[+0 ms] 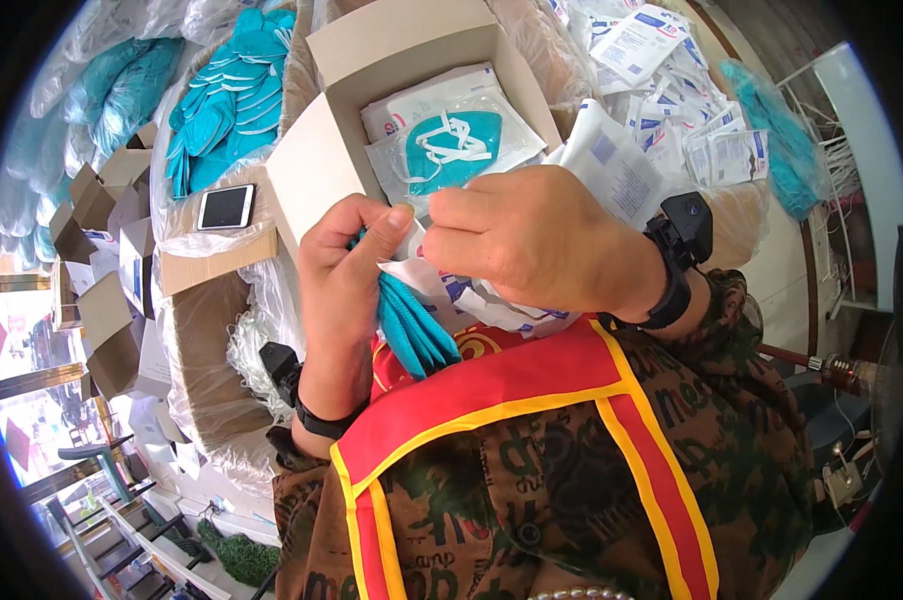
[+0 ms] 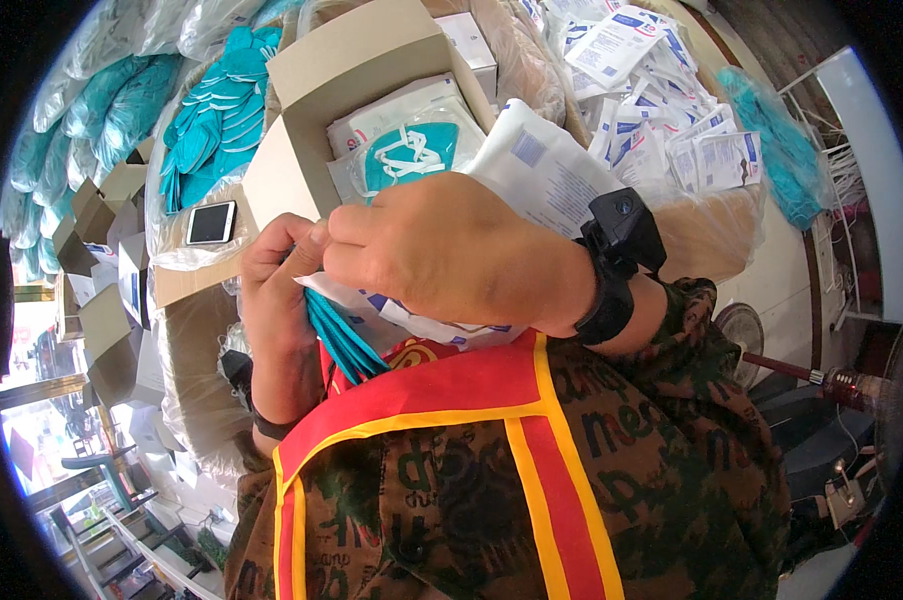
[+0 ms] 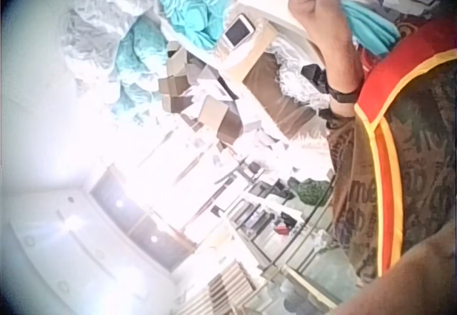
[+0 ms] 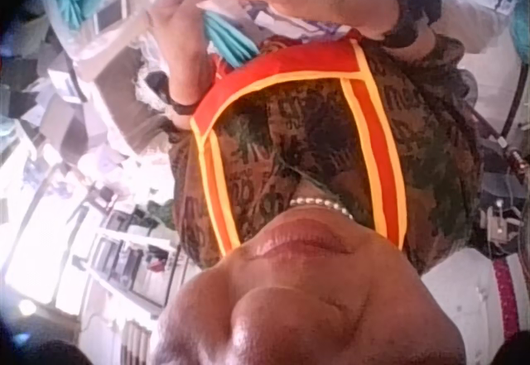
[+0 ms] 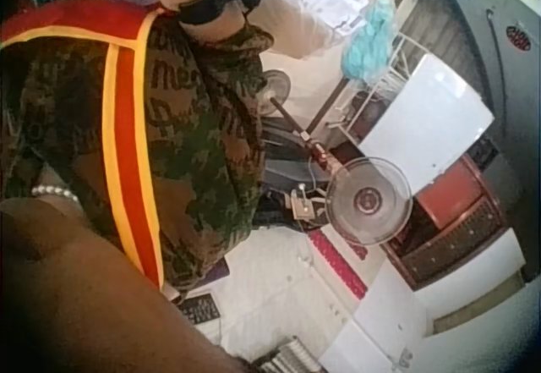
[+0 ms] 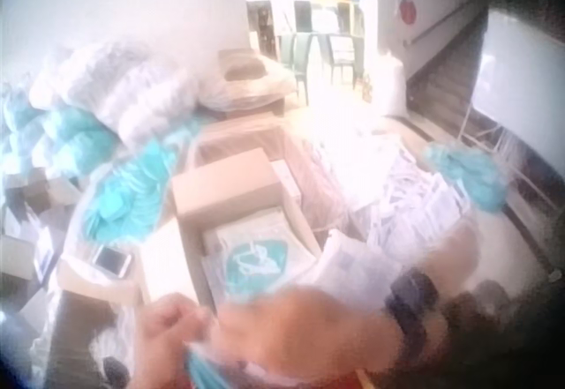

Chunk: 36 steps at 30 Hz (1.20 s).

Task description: The recorder is packing several green medical masks into a white cardboard box along with small white packets.

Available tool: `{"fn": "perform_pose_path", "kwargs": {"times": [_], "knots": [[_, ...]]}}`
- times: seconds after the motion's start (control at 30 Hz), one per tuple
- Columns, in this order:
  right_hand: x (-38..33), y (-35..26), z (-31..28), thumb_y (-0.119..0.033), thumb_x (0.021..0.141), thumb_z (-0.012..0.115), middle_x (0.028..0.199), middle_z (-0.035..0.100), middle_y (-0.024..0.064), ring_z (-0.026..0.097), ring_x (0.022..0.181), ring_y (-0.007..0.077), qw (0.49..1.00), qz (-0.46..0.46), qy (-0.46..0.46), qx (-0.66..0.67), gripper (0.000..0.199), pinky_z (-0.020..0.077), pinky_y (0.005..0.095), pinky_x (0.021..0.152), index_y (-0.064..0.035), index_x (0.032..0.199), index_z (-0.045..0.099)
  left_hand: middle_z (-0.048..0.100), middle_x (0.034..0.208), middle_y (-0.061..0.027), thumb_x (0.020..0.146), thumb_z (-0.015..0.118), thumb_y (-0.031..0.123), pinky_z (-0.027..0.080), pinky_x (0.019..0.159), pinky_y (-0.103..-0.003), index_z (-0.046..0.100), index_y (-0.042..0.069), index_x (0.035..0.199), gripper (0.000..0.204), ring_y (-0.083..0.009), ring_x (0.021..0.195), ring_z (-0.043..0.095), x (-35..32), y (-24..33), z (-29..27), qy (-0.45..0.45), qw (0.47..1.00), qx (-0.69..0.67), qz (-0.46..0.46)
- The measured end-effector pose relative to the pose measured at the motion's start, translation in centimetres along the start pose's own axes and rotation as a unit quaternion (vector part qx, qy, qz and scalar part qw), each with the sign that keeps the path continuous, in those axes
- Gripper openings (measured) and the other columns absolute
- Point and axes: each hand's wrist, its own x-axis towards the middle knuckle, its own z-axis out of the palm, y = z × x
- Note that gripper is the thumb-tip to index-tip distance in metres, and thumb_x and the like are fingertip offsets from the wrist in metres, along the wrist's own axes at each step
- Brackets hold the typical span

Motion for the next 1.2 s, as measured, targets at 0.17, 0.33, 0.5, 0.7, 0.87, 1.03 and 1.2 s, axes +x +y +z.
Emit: {"fn": "perform_pose_path", "kwargs": {"times": [0.17, 0.33, 0.5, 0.7, 0.87, 1.03, 1.2], "knots": [[-0.6, -1.0, 0.0, -0.010, 0.075, 0.059, 0.080, 0.053, 0.0052, 0.063, 0.072, 0.0225, 1.000, -0.013, -0.006, -0.016, 0.005, 0.0514, 0.0344, 0.059, -0.0101, 0.080, 0.056, 0.055, 0.067, 0.0055, 0.086, 0.068, 0.010, 0.031, 0.055, -0.019, 0.062, 0.004, 0.073, 0.015, -0.0028, 0.061, 0.043, 0.6, -0.3, 1.0, 0.012, 1.000, -0.011, -0.003], [-0.8, -2.9, 0.0, -0.011, 0.075, 0.057, 0.078, 0.050, 0.0030, 0.058, 0.065, 0.0182, 0.993, -0.109, 0.012, 0.035, 0.005, 0.0481, 0.0306, 0.051, -0.0109, 0.078, 0.053, 0.054, 0.065, 0.0058, 0.086, 0.068, 0.012, 0.031, 0.052, -0.020, 0.060, 0.005, 0.071, 0.019, -0.0029, 0.057, 0.042, 4.1, -2.7, -2.3, 0.048, 0.996, -0.067, -0.016], [-1.3, -3.6, -2.2, -0.010, 0.075, 0.058, 0.078, 0.047, 0.0025, 0.057, 0.066, 0.0184, 0.985, -0.101, 0.010, 0.139, 0.008, 0.0461, 0.0306, 0.052, -0.0104, 0.076, 0.050, 0.054, 0.064, 0.0052, 0.087, 0.067, 0.013, 0.031, 0.051, -0.020, 0.060, 0.005, 0.070, 0.020, -0.0027, 0.056, 0.041, 5.6, -3.6, -4.4, 0.069, 0.997, -0.012, 0.031], [-2.4, -0.5, -1.6, -0.005, 0.071, 0.066, 0.080, 0.053, 0.0047, 0.061, 0.070, 0.0235, 0.986, 0.012, 0.139, 0.095, 0.014, 0.0481, 0.0329, 0.055, -0.0093, 0.082, 0.058, 0.056, 0.073, 0.0031, 0.079, 0.071, 0.013, 0.033, 0.056, -0.021, 0.064, 0.004, 0.103, 0.026, -0.0055, 0.061, 0.039, 2.3, -0.2, -3.3, 0.080, 0.917, 0.352, 0.168], [-2.7, 0.3, -1.6, 0.004, 0.068, 0.069, 0.076, 0.057, 0.0093, 0.060, 0.064, 0.0243, 0.984, 0.024, 0.144, 0.104, 0.020, 0.0480, 0.0298, 0.053, 0.0008, 0.086, 0.063, 0.056, 0.075, 0.0001, 0.074, 0.073, 0.005, 0.036, 0.056, -0.020, 0.064, 0.004, 0.108, 0.035, -0.0061, 0.064, 0.044, -1.8, 3.1, -3.7, 0.059, 0.915, 0.348, 0.197], [-1.6, -0.8, -1.0, -0.002, 0.066, 0.072, 0.073, 0.055, 0.0064, 0.059, 0.060, 0.0204, 0.989, -0.033, 0.133, 0.049, 0.020, 0.0465, 0.0293, 0.049, -0.0012, 0.084, 0.064, 0.060, 0.074, -0.0087, 0.072, 0.075, 0.006, 0.047, 0.060, -0.028, 0.065, 0.005, 0.112, 0.041, -0.0176, 0.062, 0.057, -2.5, 4.6, -0.2, -0.109, 0.867, 0.409, 0.262], [-2.1, -2.1, -1.1, -0.009, 0.069, 0.066, 0.075, 0.045, 0.0031, 0.057, 0.065, 0.0190, 0.990, -0.023, 0.132, 0.046, 0.017, 0.0450, 0.0316, 0.052, -0.0117, 0.074, 0.050, 0.063, 0.077, -0.0113, 0.074, 0.074, 0.007, 0.048, 0.061, -0.029, 0.065, 0.004, 0.110, 0.038, -0.0203, 0.064, 0.060, -2.2, 3.3, -0.3, -0.137, 0.904, 0.370, 0.164]]}}
